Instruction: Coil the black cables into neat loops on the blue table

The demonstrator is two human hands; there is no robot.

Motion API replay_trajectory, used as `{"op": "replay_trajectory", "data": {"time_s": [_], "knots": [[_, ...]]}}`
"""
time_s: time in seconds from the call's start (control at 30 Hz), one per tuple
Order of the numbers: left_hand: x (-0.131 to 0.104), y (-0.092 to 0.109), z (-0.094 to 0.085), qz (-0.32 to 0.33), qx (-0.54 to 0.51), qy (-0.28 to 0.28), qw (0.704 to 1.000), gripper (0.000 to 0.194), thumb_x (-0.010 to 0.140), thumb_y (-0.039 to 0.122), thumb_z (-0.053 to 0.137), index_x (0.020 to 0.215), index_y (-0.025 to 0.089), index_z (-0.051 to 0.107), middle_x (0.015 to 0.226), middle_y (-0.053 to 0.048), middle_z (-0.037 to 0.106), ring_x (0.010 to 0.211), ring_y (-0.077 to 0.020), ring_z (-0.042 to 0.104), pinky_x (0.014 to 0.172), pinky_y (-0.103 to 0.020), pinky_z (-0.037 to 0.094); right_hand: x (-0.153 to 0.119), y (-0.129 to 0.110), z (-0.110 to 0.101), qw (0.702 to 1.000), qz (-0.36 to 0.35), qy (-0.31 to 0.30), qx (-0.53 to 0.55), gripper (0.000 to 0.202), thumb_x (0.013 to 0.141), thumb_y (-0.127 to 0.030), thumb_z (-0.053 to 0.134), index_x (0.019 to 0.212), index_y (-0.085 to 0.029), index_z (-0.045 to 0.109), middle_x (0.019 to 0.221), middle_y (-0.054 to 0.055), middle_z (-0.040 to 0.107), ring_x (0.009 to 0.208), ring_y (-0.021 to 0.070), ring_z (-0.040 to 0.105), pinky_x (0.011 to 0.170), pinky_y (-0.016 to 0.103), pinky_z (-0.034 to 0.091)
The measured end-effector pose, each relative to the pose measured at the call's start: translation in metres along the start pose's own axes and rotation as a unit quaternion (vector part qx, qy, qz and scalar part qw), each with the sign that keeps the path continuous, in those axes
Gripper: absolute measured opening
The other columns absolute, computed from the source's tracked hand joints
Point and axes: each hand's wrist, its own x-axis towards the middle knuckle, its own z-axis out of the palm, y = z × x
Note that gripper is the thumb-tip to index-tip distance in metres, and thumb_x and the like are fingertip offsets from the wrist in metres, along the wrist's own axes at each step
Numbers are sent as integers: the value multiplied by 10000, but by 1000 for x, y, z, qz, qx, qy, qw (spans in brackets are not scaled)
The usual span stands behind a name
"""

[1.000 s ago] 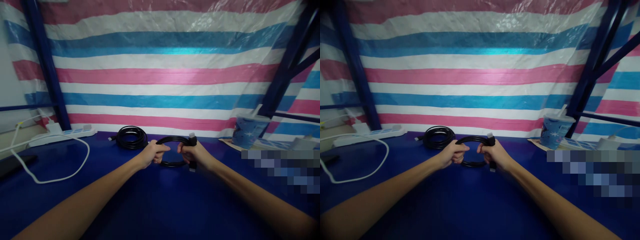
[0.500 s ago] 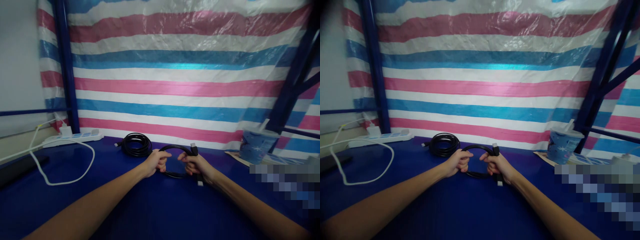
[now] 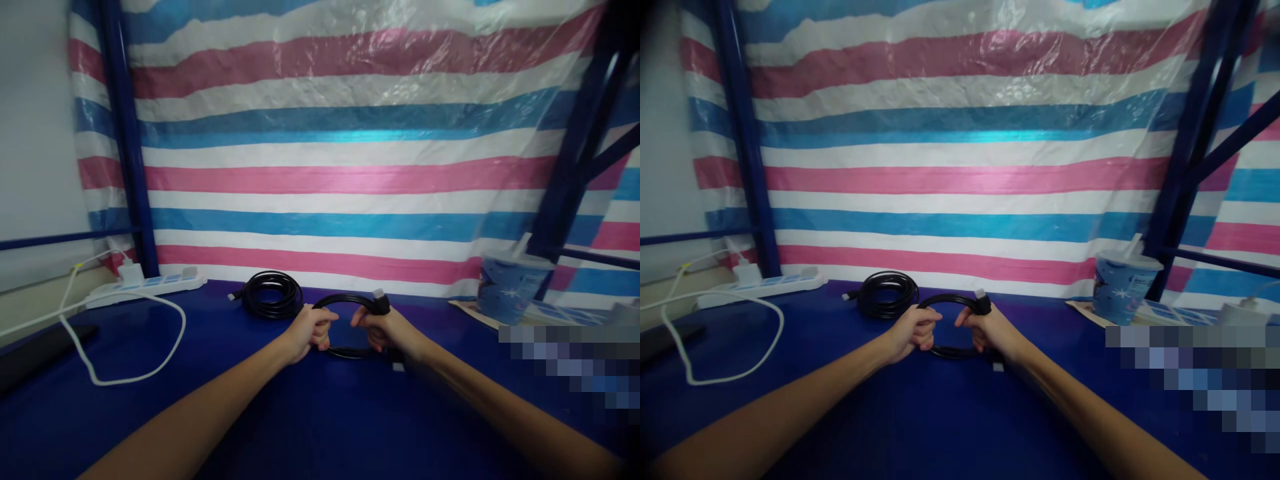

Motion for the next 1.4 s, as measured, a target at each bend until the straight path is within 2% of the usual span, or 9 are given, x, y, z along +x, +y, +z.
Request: {"op": "replay_trajectory", "data": {"time_s": [0.13, 0.43, 0.67, 0.93, 1.4], "knots": [[3, 1, -1, -2, 4, -12, 1000, 442, 675, 270, 617, 465, 207, 234, 333, 125, 178, 287, -15, 134, 372, -215, 259, 0, -1, 1, 1000, -9, 3, 22, 156, 636, -275, 531, 742, -168, 572, 326, -119, 229, 295, 52, 217, 358, 230, 310], [-3, 9, 5, 33, 67, -42, 996, 423, 698, 247, 624, 441, 201, 291, 327, 118, 191, 291, -22, 197, 384, -221, 277, -11, -11, -2, 999, -41, -5, 9, 153, 628, -278, 569, 726, -162, 589, 336, -105, 291, 318, 52, 276, 396, 239, 329], [5, 2, -1, 9, 20, -56, 998, 479, 713, 245, 606, 421, 202, 229, 333, 113, 180, 290, -15, 160, 383, -218, 252, -12, -12, 2, 1000, -12, 15, 23, 154, 646, -273, 555, 754, -164, 570, 343, -117, 251, 316, 51, 244, 381, 227, 311], [3, 6, -3, 4, 34, -77, 996, 501, 728, 258, 599, 393, 205, 230, 311, 106, 176, 288, -22, 172, 397, -223, 273, -12, -12, -1, 1000, -2, 5, 15, 173, 651, -295, 571, 767, -167, 579, 357, -105, 259, 325, 52, 256, 390, 233, 296], [4, 4, -2, 13, 39, -94, 995, 493, 741, 254, 600, 398, 200, 248, 316, 111, 171, 290, -21, 172, 397, -215, 299, -10, -9, -4, 1000, -26, 0, 3, 187, 648, -299, 576, 775, -163, 583, 331, -104, 295, 307, 56, 289, 373, 219, 310]]}}
